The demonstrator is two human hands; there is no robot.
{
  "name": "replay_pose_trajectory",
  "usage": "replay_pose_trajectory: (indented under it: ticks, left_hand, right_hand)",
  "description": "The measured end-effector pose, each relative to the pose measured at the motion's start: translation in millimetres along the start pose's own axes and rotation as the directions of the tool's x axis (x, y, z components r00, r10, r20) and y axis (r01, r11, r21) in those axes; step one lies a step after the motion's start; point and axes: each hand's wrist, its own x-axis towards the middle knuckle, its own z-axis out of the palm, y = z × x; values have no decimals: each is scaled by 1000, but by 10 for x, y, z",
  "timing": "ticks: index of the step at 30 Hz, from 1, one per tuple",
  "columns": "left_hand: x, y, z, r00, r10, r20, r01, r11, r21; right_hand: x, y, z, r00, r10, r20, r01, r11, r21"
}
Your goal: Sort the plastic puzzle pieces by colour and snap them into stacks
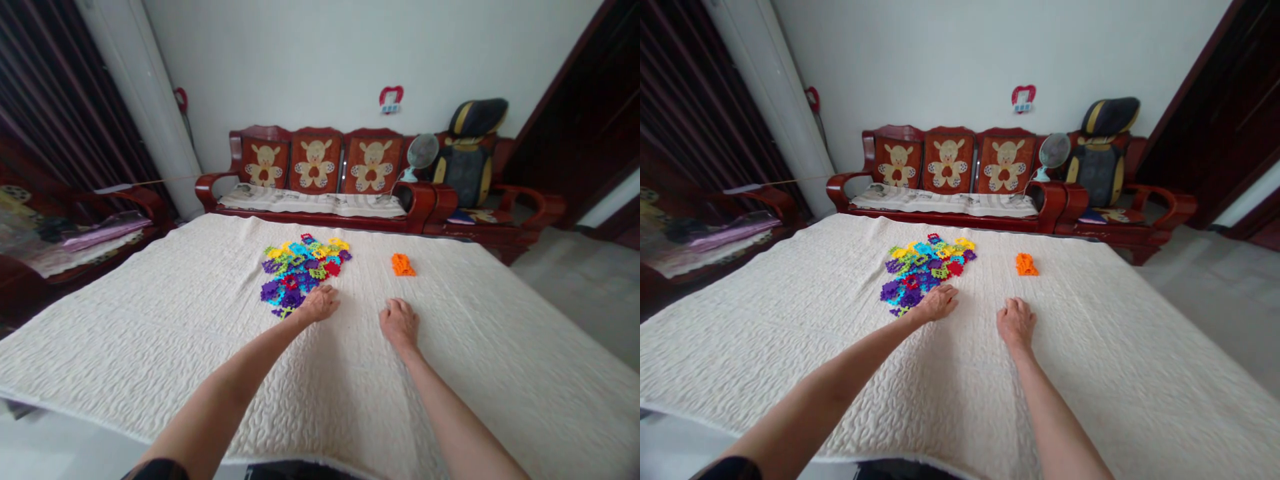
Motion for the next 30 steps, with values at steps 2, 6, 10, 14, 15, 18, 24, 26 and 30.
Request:
replay_pose_trajectory:
  ticks: [2,6,10,14,15,18,24,26,30]
  left_hand:
    - [29,-19,-50,999,34,-32,-36,998,-46]
    - [111,-105,-132,993,23,-118,-33,996,-78]
    - [210,-229,-187,988,-80,-135,77,997,-31]
    - [379,-296,-208,968,-191,-161,192,981,-12]
    - [431,-297,-203,960,-223,-169,223,975,-16]
    - [581,-277,-151,937,-308,-167,309,951,-16]
    - [691,-253,30,949,-300,-98,305,952,35]
    - [672,-259,60,954,-289,-75,294,954,57]
    - [602,-268,53,957,-285,-56,289,955,72]
  right_hand:
    - [0,-4,-6,1000,-1,-1,1,1000,-9]
    - [2,-7,-16,1000,-3,8,3,999,-34]
    - [3,-7,-4,1000,-1,-4,1,999,-49]
    - [1,-15,-8,1000,-8,-23,7,999,-54]
    - [0,-18,-14,1000,-8,-22,7,998,-56]
    - [-3,-24,-24,1000,-4,-19,3,998,-65]
    - [-2,-12,-6,999,-13,-31,11,998,-64]
    - [-1,-16,-13,1000,-12,-28,10,998,-57]
    - [-4,-35,-52,999,-14,-29,12,999,-47]
